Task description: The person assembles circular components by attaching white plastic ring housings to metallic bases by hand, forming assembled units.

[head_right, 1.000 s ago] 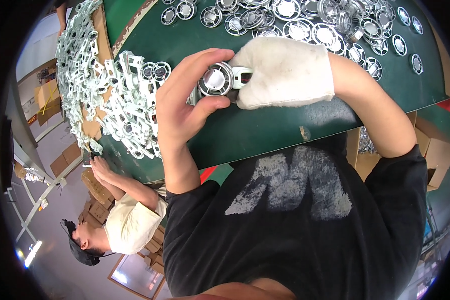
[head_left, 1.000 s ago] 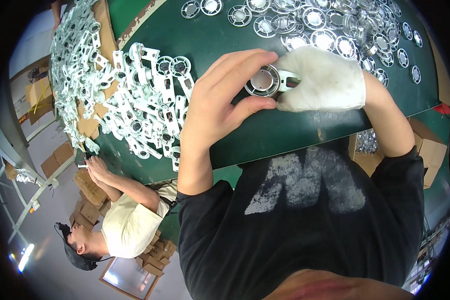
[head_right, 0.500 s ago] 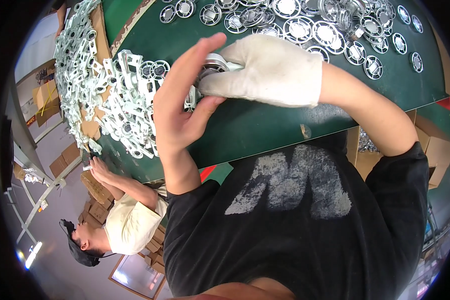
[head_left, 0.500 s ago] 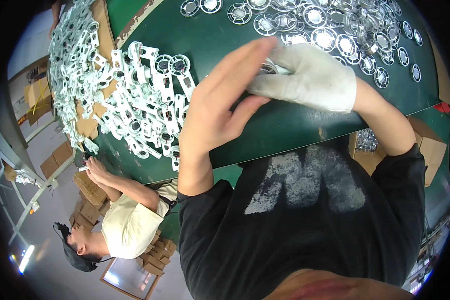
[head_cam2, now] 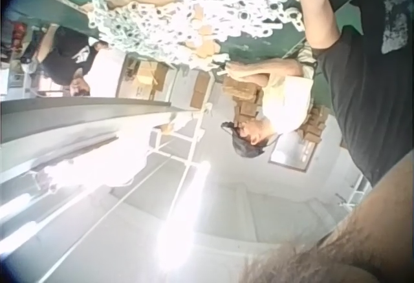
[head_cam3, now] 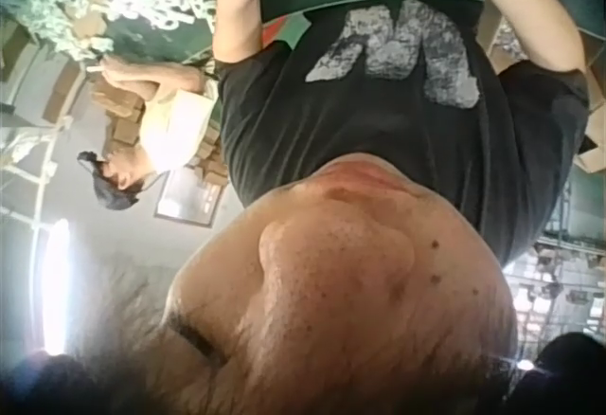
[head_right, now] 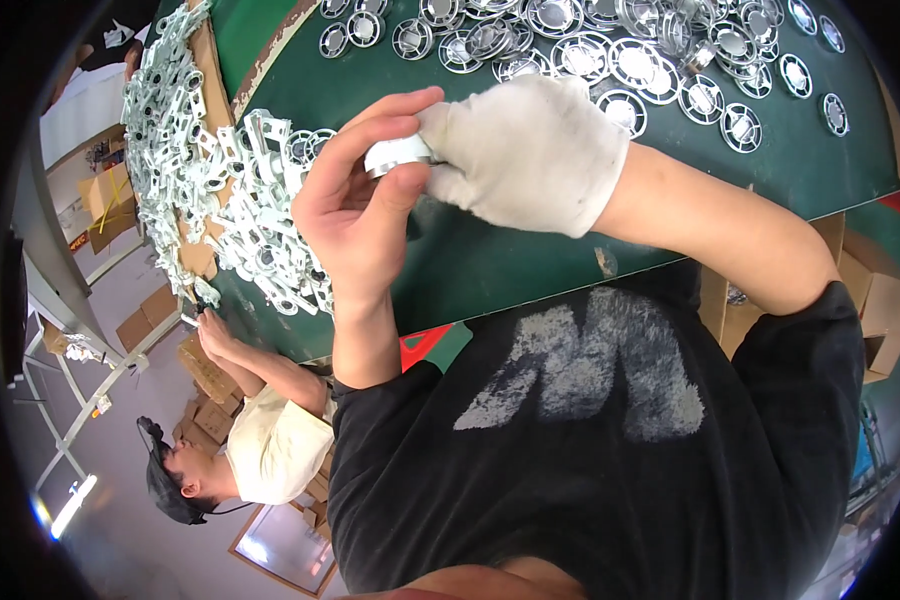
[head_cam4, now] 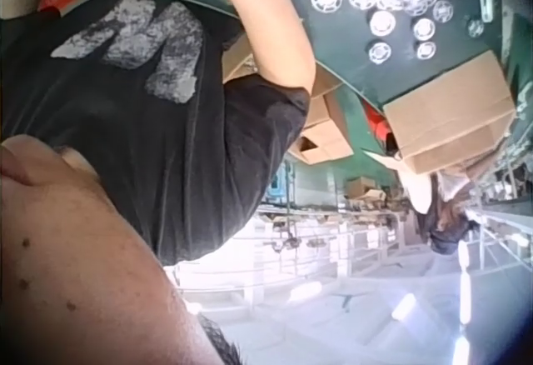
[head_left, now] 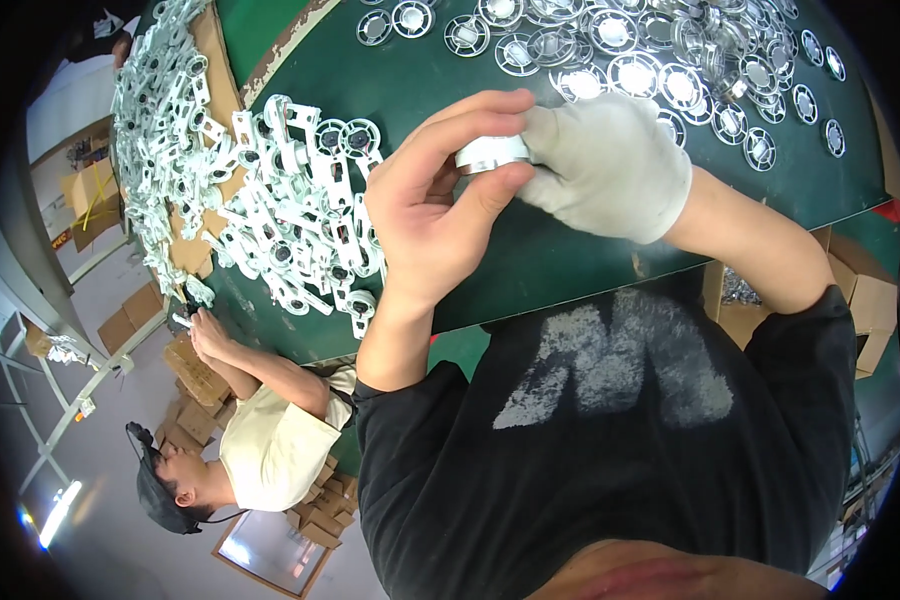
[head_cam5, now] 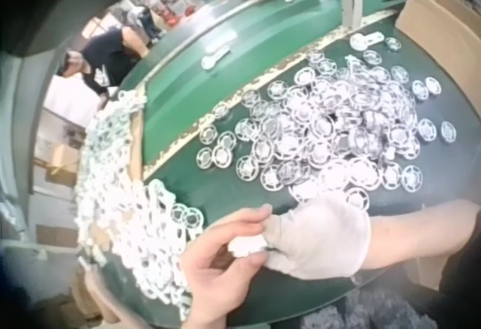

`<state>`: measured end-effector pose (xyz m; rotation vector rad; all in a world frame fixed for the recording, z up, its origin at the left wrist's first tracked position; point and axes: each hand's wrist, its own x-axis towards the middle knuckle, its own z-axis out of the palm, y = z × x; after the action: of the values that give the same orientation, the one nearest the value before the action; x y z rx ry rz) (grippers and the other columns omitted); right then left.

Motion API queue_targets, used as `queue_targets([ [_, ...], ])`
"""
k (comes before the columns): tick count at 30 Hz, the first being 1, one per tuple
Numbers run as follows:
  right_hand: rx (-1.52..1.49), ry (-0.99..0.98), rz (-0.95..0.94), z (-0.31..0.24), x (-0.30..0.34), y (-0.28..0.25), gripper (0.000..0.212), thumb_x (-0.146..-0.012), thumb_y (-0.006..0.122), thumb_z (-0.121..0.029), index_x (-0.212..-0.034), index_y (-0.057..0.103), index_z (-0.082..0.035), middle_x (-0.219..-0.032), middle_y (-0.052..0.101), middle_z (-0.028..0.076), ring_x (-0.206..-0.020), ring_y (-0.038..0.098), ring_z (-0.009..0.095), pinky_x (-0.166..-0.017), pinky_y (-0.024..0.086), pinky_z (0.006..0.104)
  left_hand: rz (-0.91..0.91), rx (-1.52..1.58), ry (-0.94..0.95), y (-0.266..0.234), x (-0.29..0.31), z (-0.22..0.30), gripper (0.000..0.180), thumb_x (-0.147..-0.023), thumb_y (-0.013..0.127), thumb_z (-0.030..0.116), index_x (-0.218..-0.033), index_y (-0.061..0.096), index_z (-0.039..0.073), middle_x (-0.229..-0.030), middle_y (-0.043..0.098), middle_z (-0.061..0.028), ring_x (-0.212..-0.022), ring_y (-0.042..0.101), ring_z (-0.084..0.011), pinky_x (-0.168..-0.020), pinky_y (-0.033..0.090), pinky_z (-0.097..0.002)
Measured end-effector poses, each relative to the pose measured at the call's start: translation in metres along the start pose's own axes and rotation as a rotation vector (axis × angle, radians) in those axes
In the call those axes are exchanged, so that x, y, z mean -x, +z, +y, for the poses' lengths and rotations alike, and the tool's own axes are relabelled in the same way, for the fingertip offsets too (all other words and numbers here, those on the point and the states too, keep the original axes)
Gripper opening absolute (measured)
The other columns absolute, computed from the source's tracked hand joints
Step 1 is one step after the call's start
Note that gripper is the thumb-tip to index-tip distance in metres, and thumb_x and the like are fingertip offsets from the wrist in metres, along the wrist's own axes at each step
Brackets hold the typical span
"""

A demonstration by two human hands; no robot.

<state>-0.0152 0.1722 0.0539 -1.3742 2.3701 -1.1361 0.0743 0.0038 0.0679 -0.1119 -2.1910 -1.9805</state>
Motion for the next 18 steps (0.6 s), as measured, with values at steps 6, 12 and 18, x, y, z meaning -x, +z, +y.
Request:
queue_targets([
  [6, 0.073, 0.051, 0.014, 0.001, -0.001, 0.0, 0.027, -0.091, 0.067, -0.035, -0.098, 0.067, -0.009, -0.071, 0.069, 0.011, -0.069, 0.071, 0.034, -0.062, 0.057, 0.0446, -0.037, -0.07, -0.146, -0.011, -0.012, 0.006, 0.031, -0.085, 0.076, -0.005, -0.115, 0.071, -0.001, -0.126, 0.068, -0.0126, -0.11, 0.066, -0.0168, -0.087, 0.055, -0.0253],
  [12, -0.02, -0.164, 0.388, -0.011, -0.012, -0.029, 0.03, -0.084, 0.076, -0.016, -0.111, 0.07, -0.008, -0.102, 0.071, 0.01, -0.085, 0.07, 0.03, -0.075, 0.057, 0.0371, 0.297, -0.182, -0.334, -0.099, -0.077, -0.003, 0.021, -0.096, 0.071, 0.018, -0.111, 0.074, 0.004, -0.092, 0.071, -0.0003, -0.077, 0.061, -0.0074, -0.069, 0.048, -0.0224],
  [18, -0.641, -0.181, -0.041, -0.106, 0.024, -0.07, 0.008, -0.085, 0.066, -0.018, -0.086, 0.064, -0.01, -0.081, 0.062, 0.006, -0.069, 0.061, 0.021, -0.06, 0.047, 0.0354, 0.597, -0.216, 0.135, -0.174, -0.112, 0.002, 0.051, -0.096, 0.061, -0.004, -0.142, 0.039, -0.009, -0.126, 0.055, -0.0152, -0.114, 0.061, -0.0244, -0.102, 0.056, -0.038],
])
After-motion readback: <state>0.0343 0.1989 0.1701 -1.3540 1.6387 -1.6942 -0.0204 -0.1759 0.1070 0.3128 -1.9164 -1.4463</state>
